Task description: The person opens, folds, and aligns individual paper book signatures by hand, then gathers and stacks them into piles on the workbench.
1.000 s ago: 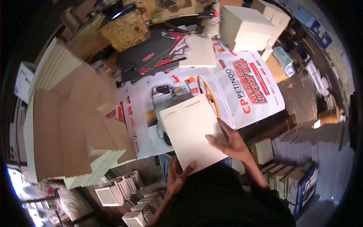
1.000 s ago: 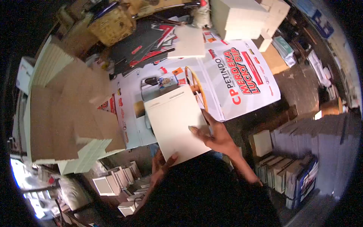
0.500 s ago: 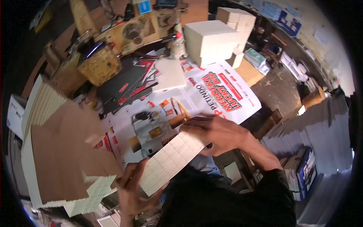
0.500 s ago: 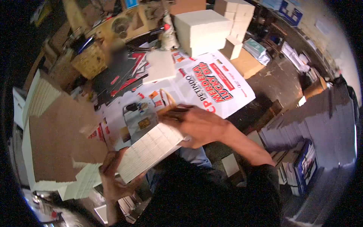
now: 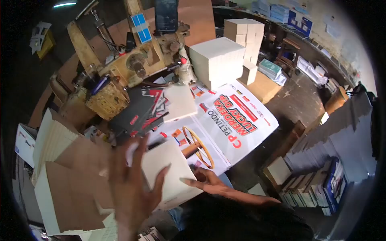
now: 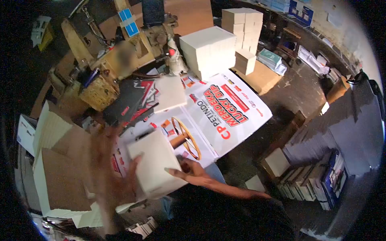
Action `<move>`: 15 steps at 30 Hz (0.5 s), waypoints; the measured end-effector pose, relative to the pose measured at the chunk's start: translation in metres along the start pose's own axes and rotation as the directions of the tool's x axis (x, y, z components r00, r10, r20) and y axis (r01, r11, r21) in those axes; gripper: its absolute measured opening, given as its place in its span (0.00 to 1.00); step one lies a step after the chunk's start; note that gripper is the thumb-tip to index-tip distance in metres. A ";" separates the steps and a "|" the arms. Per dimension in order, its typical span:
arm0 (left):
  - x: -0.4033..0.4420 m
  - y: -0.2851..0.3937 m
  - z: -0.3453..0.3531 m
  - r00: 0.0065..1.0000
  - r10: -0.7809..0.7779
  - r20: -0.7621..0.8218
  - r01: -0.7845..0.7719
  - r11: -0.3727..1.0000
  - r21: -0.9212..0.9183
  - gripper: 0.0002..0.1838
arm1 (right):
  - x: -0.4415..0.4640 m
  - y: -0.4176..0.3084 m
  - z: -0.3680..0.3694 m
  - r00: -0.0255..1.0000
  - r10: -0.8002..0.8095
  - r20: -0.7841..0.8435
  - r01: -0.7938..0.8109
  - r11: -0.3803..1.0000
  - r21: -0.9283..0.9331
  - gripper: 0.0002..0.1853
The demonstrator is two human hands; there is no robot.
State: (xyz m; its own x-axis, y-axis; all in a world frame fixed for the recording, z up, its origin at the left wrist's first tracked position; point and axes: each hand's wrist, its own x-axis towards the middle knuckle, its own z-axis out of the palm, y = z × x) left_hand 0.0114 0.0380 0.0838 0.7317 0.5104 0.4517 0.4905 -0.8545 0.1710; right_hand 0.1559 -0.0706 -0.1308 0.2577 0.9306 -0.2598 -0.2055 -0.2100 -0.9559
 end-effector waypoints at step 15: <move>-0.143 -0.109 0.209 0.684 -0.728 -0.054 0.417 0.450 -0.790 0.22 | 0.177 -0.180 -0.185 0.165 -0.975 -0.147 0.226 0.182 -0.957 0.36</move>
State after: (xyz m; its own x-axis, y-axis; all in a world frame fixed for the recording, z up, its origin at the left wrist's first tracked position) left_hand -0.0475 0.0783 -0.1824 0.1179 0.9656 0.2317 0.1521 -0.2481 0.9567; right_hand 0.4133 0.0762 -0.0305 0.3817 0.3144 0.8692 0.9242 -0.1150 -0.3643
